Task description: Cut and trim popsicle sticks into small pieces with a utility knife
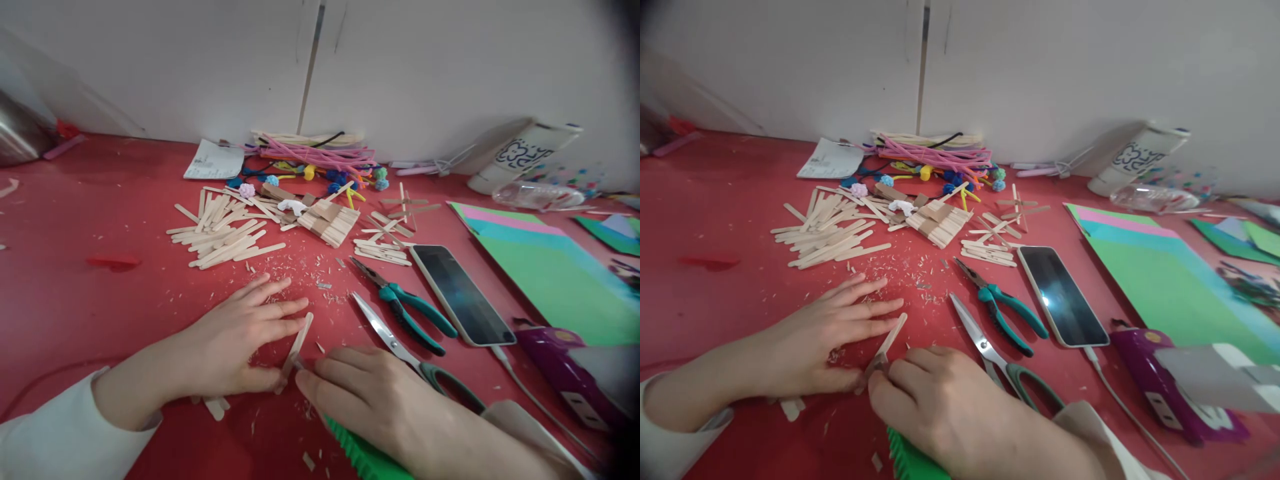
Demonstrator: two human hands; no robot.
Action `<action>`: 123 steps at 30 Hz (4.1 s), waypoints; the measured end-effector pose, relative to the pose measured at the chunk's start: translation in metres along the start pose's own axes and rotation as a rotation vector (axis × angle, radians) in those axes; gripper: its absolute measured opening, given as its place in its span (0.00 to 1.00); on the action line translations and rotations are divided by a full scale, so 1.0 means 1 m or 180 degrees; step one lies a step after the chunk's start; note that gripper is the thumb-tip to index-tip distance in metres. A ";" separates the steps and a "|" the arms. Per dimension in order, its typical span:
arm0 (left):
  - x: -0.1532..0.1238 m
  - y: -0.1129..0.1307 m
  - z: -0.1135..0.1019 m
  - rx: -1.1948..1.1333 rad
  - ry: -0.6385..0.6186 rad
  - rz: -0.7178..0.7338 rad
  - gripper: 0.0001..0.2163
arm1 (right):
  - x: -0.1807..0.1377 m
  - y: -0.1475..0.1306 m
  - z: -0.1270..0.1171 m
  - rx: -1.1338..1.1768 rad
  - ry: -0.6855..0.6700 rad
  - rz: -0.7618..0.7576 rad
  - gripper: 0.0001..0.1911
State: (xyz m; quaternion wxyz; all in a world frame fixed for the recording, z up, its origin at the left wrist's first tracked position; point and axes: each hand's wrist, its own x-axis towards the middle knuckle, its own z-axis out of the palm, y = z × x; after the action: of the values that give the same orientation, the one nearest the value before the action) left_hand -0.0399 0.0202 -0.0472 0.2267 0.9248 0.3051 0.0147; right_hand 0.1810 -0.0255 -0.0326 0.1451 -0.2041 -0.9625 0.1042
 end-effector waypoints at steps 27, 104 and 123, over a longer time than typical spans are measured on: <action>-0.015 -0.001 -0.012 0.0198 0.0067 -0.0032 0.26 | 0.000 -0.017 0.016 -0.0991 0.0302 -0.0284 0.14; -0.015 0.002 -0.007 -0.0277 0.0052 0.0008 0.21 | 0.001 -0.009 0.023 0.0467 0.0803 0.0416 0.09; -0.017 0.046 0.013 0.1209 0.0584 0.0285 0.13 | 0.001 0.004 0.006 0.1533 0.1328 0.2170 0.06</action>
State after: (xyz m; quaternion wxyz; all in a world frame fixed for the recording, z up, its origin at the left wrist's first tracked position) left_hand -0.0262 -0.0278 -0.0374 0.0188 0.9584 0.2803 0.0512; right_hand 0.1800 -0.0223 -0.0390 0.3364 -0.4858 -0.7392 0.3231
